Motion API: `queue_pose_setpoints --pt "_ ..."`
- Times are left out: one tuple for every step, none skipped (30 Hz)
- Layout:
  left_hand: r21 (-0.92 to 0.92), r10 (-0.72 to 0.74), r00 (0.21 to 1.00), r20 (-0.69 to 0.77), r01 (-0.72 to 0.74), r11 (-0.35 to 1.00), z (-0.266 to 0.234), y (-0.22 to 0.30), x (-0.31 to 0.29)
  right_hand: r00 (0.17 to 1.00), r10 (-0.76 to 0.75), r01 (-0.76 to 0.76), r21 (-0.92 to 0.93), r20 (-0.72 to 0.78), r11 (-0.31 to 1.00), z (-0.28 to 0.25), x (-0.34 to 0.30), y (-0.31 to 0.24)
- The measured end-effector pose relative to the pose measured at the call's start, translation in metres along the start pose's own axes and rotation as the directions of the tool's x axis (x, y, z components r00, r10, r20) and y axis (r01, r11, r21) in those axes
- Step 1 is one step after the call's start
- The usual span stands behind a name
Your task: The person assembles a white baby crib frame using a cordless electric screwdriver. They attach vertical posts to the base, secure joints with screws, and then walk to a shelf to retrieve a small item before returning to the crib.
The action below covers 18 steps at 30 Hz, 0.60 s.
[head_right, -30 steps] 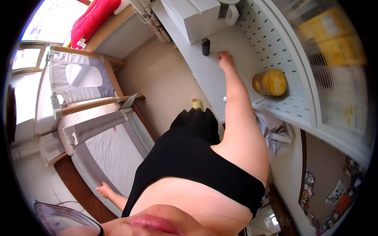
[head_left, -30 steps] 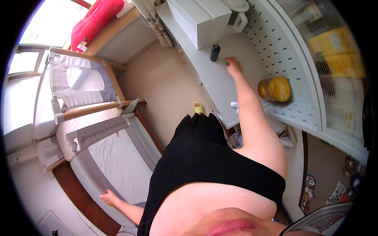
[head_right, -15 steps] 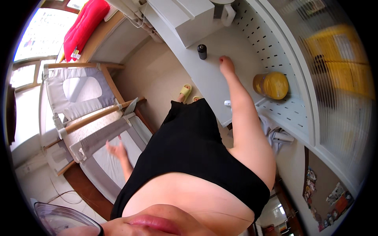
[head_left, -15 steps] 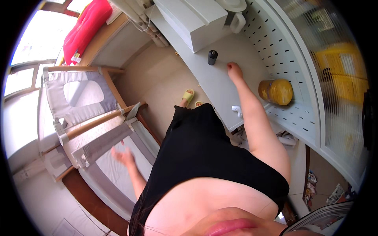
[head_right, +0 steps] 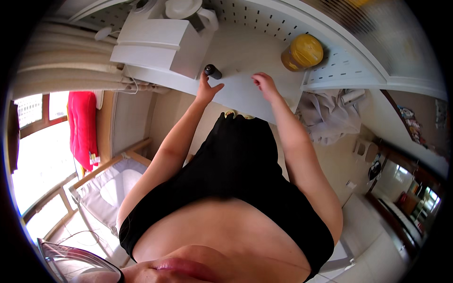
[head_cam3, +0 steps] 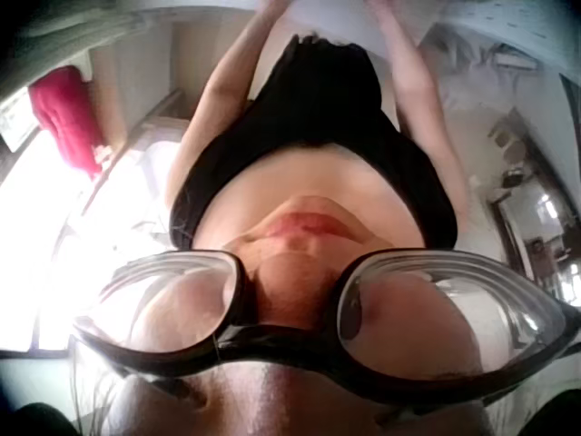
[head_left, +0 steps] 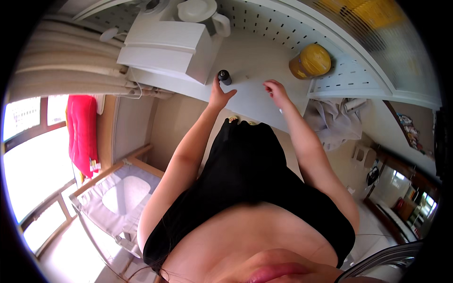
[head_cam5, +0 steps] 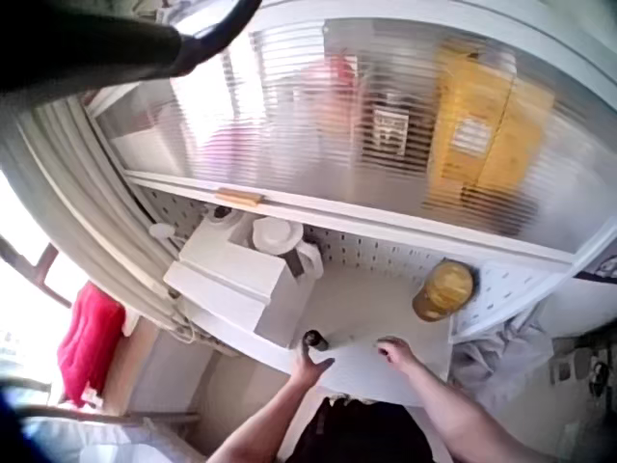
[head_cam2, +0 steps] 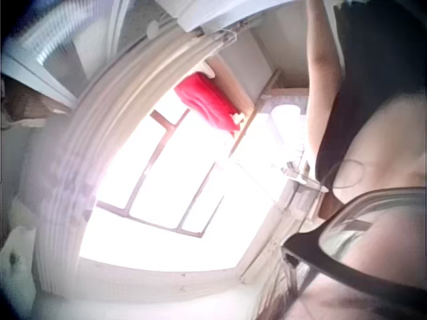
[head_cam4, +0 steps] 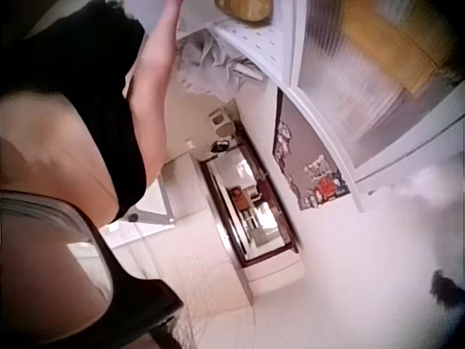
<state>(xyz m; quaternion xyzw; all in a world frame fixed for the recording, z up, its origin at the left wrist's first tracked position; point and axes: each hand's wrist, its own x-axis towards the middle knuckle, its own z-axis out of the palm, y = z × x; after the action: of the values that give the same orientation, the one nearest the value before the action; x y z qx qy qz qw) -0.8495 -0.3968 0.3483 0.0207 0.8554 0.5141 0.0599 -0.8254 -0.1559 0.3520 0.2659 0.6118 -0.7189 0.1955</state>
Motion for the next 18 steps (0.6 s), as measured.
queue_pose_setpoints --pt "-0.006 0.015 0.999 0.029 -0.015 1.000 0.011 -0.013 0.014 0.980 -0.197 0.184 -0.217 -0.041 0.959 0.008 0.013 0.010" --pt "-0.153 -0.021 0.999 0.033 0.026 0.988 0.018 -0.029 0.026 0.923 -0.385 0.339 -0.432 -0.022 0.836 0.020 0.029 0.020" --pt "-0.294 -0.069 0.997 0.034 0.076 0.953 0.020 -0.041 0.033 0.933 -0.356 0.271 -0.560 -0.047 0.783 0.039 0.036 0.015" --pt "-0.295 -0.071 0.996 0.045 0.081 0.952 0.020 -0.043 0.033 0.942 -0.326 0.188 -0.675 -0.082 0.714 0.056 0.039 0.012" --pt "-0.323 -0.157 0.985 0.064 0.170 0.931 0.020 -0.036 0.033 0.941 -0.324 0.175 -0.672 -0.102 0.720 0.063 0.043 0.013" --pt "-0.347 -0.244 0.966 0.082 0.258 0.902 0.017 -0.029 0.032 0.914 -0.394 0.193 -0.752 -0.096 0.631 0.069 0.047 0.014" --pt "-0.342 -0.245 0.966 0.088 0.260 0.903 0.009 -0.018 0.026 0.886 -0.459 0.208 -0.821 -0.073 0.532 0.074 0.054 0.016" --pt "-0.318 -0.203 0.974 0.103 0.226 0.921 -0.001 -0.005 0.018 0.886 -0.455 0.198 -0.819 -0.085 0.539 0.075 0.060 0.020" --pt "-0.294 -0.163 0.980 0.112 0.189 0.937 -0.011 0.001 0.008 0.881 -0.460 0.162 -0.843 -0.111 0.513 0.076 0.068 0.026" --pt "-0.290 -0.168 0.980 0.109 0.193 0.937 -0.020 0.000 -0.001 0.877 -0.464 0.129 -0.865 -0.129 0.485 0.080 0.075 0.030" --pt "-0.356 -0.118 0.985 0.126 0.155 0.922 -0.030 -0.002 -0.011 0.878 -0.458 0.122 -0.862 -0.137 0.493 0.079 0.079 0.035" --pt "-0.420 -0.066 0.988 0.141 0.120 0.900 -0.040 -0.003 -0.021 0.855 -0.508 0.146 -0.892 -0.104 0.427 0.075 0.082 0.039" --pt "-0.466 -0.066 0.985 0.156 0.133 0.875 -0.054 -0.005 -0.033 0.830 -0.554 0.170 -0.919 -0.062 0.357 0.074 0.083 0.044" --pt "-0.512 -0.058 0.982 0.182 0.145 0.847 -0.066 -0.003 -0.042 0.831 -0.550 0.156 -0.917 -0.079 0.368 0.074 0.075 0.038" --pt "-0.519 -0.098 0.972 0.212 0.197 0.832 -0.080 0.001 -0.050 0.935 -0.312 0.168 -0.567 -0.167 0.807 0.072 0.065 0.031" --pt "-0.535 -0.212 0.954 0.212 0.296 0.791 -0.096 -0.001 -0.060 0.993 -0.058 0.053 -0.050 -0.104 0.997 0.074 0.043 0.022" --pt "-0.503 -0.305 0.941 0.148 0.337 0.796 -0.107 0.000 -0.068 0.999 -0.037 0.037 0.337 -0.004 0.941 0.070 0.020 0.017" --pt "-0.488 -0.333 0.939 0.083 0.330 0.809 -0.118 -0.006 -0.074 0.999 -0.034 0.043 0.349 -0.031 0.936 0.064 0.001 0.022"
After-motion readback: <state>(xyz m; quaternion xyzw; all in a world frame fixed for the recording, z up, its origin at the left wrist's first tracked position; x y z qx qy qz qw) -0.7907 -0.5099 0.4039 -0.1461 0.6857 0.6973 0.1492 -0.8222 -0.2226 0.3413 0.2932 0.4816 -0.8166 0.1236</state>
